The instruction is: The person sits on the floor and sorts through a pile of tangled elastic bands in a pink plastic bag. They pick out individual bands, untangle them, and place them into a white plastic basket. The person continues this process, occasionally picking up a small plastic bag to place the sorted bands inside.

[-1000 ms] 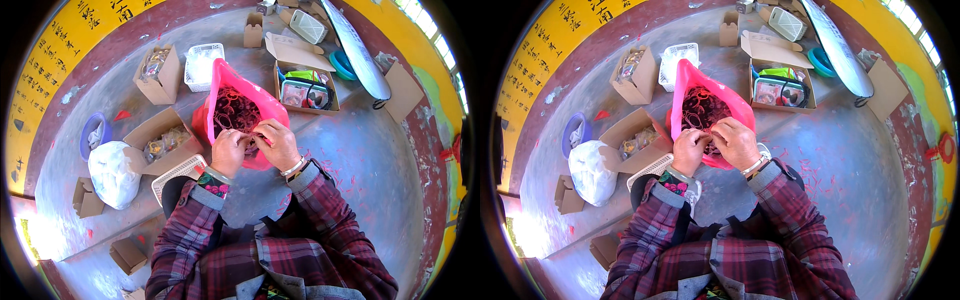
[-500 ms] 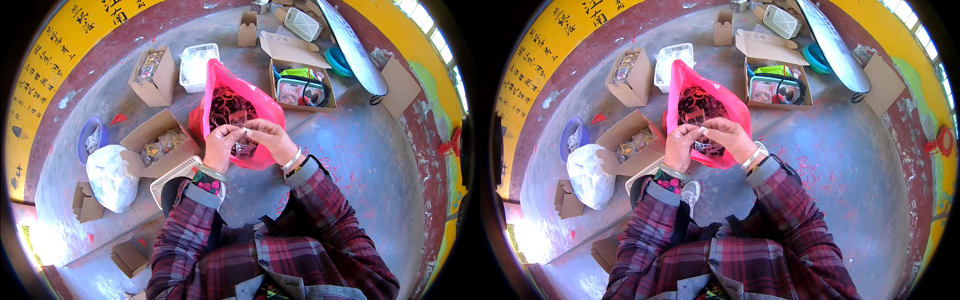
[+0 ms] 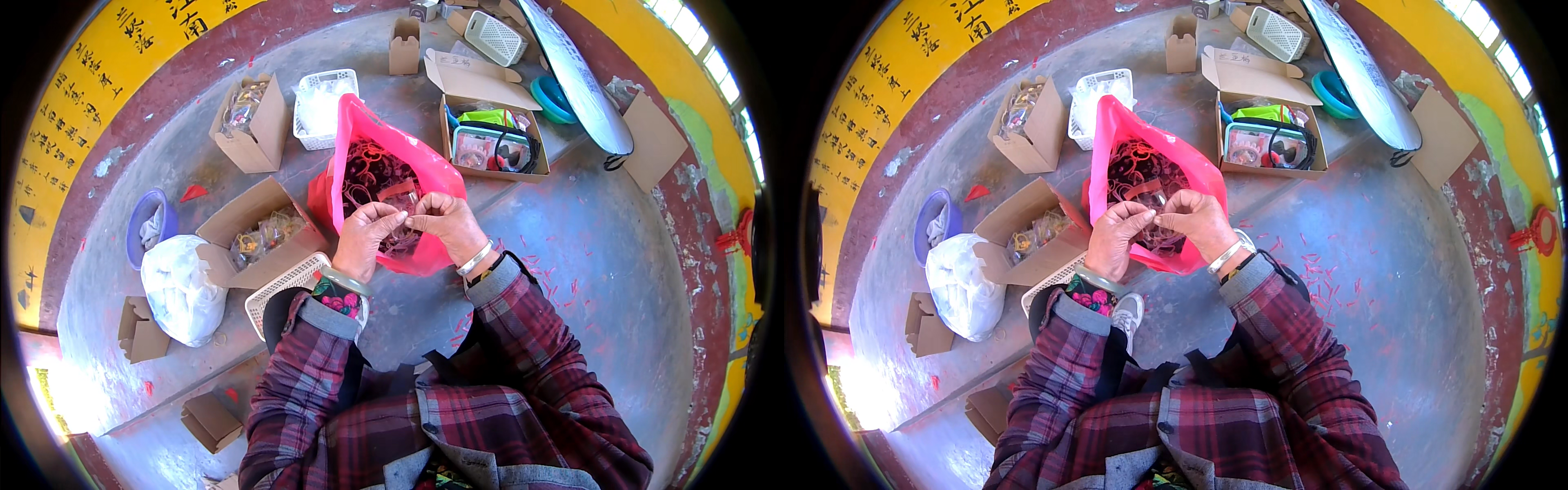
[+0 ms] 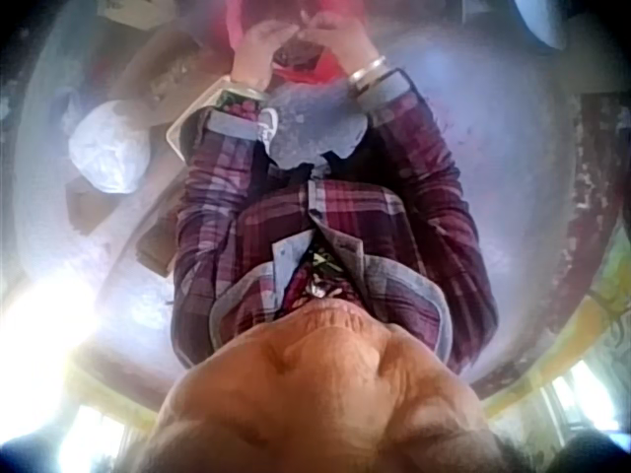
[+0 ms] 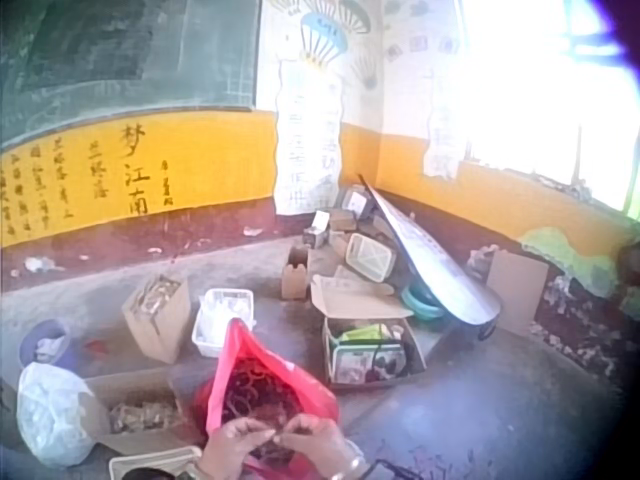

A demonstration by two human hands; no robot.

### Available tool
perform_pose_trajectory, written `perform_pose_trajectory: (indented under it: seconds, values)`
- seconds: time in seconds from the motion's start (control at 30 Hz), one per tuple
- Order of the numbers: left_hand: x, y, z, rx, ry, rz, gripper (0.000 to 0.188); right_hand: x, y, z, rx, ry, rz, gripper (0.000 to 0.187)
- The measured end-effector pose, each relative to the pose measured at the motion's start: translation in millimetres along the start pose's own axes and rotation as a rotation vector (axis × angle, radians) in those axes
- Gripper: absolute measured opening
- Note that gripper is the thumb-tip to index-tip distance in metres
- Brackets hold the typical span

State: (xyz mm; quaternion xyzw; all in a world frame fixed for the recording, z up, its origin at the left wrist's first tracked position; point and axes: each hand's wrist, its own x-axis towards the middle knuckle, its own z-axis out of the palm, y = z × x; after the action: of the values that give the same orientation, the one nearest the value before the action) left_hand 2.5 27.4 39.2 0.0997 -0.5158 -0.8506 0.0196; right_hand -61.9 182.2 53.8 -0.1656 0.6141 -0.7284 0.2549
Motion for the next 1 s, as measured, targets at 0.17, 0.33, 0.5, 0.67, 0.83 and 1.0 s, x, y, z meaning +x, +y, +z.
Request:
perform_pose_trajectory:
  seconds: [0.17, 0.33, 0.5, 0.67, 0.83, 1.0]
  values:
    - [-1, 0, -4, 0.006, 0.024, -0.008, 0.009, -2, -10, 0, 0.011, -0.05, 0.077, 0.009]
    - [-3, 3, -2, 0.051, 0.01, -0.001, 0.011, -4, -9, -6, -0.017, -0.009, 0.117, 0.01]
    - [-2, 3, -1, 0.07, 0.018, 0.03, 0.01, -4, -7, -6, -0.03, 0.05, 0.07, 0.008]
    - [0, 4, -3, 0.0, 0.046, 0.047, 0.011, -2, -5, -9, -0.039, 0.026, 0.071, 0.008]
    - [-3, 5, 1, -0.014, 0.075, 0.086, 0.01, -2, -4, -5, -0.019, 0.007, 0.073, 0.008]
    - [0, -1, -3, 0.142, 0.167, 0.246, 0.016, -2, -1, -5, -0.063, 0.021, 0.078, 0.006]
